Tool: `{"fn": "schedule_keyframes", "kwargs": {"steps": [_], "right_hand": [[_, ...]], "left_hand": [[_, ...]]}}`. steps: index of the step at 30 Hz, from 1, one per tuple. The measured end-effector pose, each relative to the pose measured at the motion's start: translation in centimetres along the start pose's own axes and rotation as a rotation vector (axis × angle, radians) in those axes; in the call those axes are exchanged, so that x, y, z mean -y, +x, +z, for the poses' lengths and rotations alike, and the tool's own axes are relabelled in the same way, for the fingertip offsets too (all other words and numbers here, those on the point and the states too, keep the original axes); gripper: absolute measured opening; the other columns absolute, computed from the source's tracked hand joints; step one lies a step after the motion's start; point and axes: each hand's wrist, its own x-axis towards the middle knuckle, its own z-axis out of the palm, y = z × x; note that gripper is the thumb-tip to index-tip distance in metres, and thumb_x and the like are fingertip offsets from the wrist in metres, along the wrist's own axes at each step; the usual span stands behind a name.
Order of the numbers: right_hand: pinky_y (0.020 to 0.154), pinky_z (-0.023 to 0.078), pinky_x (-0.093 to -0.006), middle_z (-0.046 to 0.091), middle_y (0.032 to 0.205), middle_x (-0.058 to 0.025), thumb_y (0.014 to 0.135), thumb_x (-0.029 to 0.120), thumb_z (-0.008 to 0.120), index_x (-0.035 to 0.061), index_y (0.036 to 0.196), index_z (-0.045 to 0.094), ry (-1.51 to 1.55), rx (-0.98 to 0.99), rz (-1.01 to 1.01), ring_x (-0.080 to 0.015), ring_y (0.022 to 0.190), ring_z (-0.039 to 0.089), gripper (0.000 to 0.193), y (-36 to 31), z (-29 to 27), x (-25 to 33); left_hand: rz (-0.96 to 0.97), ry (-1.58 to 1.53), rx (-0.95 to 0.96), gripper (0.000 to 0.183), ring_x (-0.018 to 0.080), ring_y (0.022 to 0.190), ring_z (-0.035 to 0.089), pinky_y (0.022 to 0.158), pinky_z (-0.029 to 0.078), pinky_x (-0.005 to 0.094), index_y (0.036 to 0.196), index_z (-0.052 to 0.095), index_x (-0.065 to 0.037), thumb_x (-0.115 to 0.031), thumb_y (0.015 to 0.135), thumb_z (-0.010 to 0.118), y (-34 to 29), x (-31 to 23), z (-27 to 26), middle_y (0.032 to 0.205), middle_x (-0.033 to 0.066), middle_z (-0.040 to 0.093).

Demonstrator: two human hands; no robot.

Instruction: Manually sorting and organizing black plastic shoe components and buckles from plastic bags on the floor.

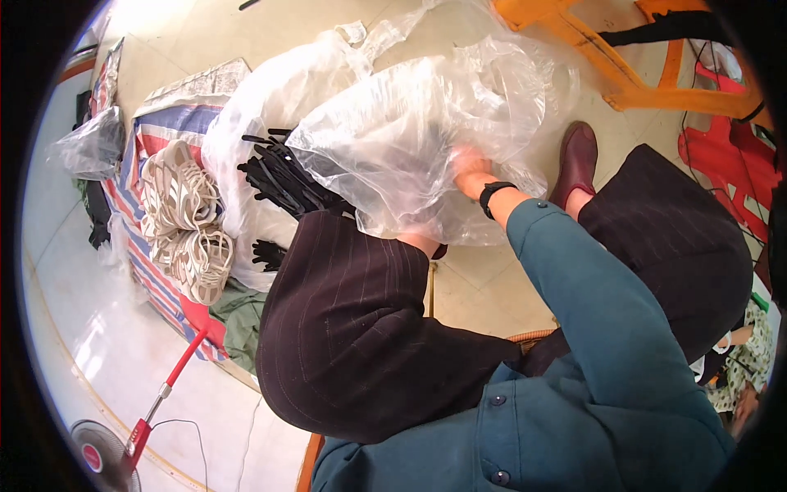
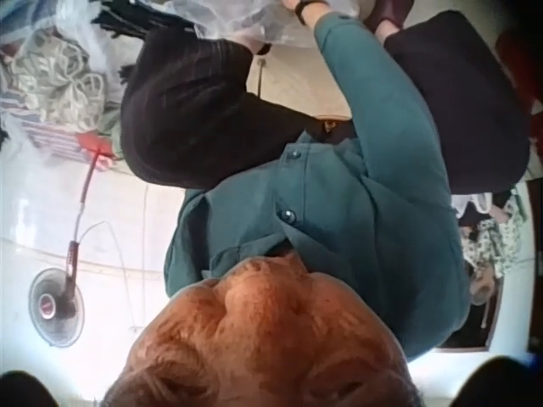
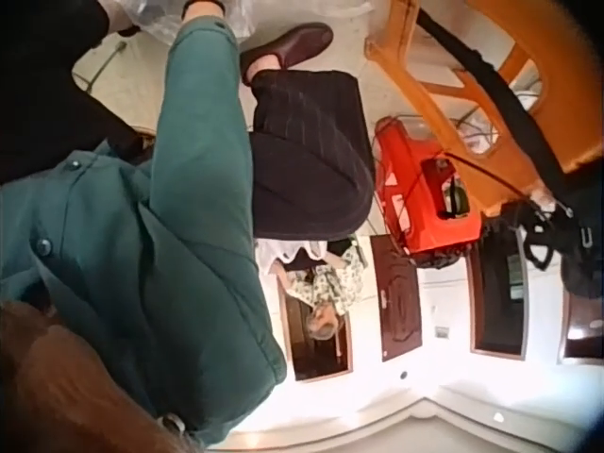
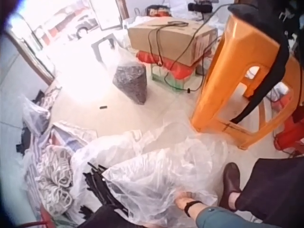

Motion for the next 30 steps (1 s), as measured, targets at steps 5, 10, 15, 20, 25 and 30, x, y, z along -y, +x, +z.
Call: {"fn": "schedule_keyframes", "kwargs": {"steps": [5,10,15,20,25,30], "right_hand": [[0.076,0.046,-0.0414,0.057,0.104,-0.0157,0.08,0.021,0.046,0.0085,0.099,0.057,0.012,0.041,0.023,-0.0323,0.092,0.056,0.025,-0.8,0.3,-1.7],[0.08,0.041,-0.0448,0.057,0.105,-0.0157,0.08,0.022,0.044,0.01,0.101,0.054,0.105,-0.105,-0.097,-0.0336,0.095,0.055,0.027,-2.5,-2.8,-4.5],[0.076,0.044,-0.0412,0.06,0.092,-0.0174,0.071,0.008,0.048,0.0061,0.09,0.061,0.012,-0.111,-0.346,-0.0343,0.091,0.056,0.023,-5.0,-7.1,-4.7],[0.069,0.045,-0.04,0.06,0.082,-0.0177,0.063,0.008,0.052,0.0049,0.077,0.061,0.086,-0.168,-0.588,-0.0345,0.081,0.057,0.017,-8.6,-10.5,-4.2],[0.059,0.044,-0.0375,0.059,0.066,-0.0158,0.06,0.015,0.055,0.0033,0.075,0.06,0.138,-0.236,-0.729,-0.0301,0.065,0.058,0.02,-12.6,-15.9,-0.9],[0.054,0.045,-0.0345,0.059,0.063,-0.012,0.064,0.013,0.056,0.0022,0.075,0.059,0.112,-0.453,-0.793,-0.0221,0.056,0.058,0.016,-18.7,-22.4,1.0]], "left_hand": [[-0.003,-0.011,0.026,0.025,0.0222,0.085,0.059,0.077,0.048,0.0316,0.106,0.053,-0.001,-0.013,0.085,0.044,0.1,-0.8,0.5,0.1,0.0138,0.058],[0.057,-0.04,0.04,0.026,0.0223,0.087,0.059,0.078,0.048,0.0316,0.108,0.052,-0.001,-0.014,0.087,0.043,-0.9,-2.6,0.8,0.103,0.0141,0.057],[0.165,-0.076,0.054,0.027,0.0225,0.088,0.059,0.079,0.048,0.0316,0.11,0.051,-0.001,-0.014,0.088,0.043,-2.4,-5.5,0.8,0.105,0.0144,0.057],[0.299,-0.08,0.074,0.029,0.0226,0.089,0.059,0.08,0.048,0.0316,0.112,0.051,-0.001,-0.015,0.089,0.042,-5.0,-10.6,-0.2,0.108,0.0147,0.056],[0.421,0.137,-0.18,0.024,0.0203,0.082,0.061,0.075,0.05,0.0293,0.108,0.052,0.001,-0.008,0.087,0.045,-8.2,-18.4,-1.1,0.1,0.0139,0.06],[0.592,-0.059,-0.157,0.022,0.0171,0.075,0.06,0.07,0.049,0.026,0.105,0.053,0.002,-0.003,0.084,0.048,-15.4,-32.2,4.7,0.088,0.0118,0.06]]}}
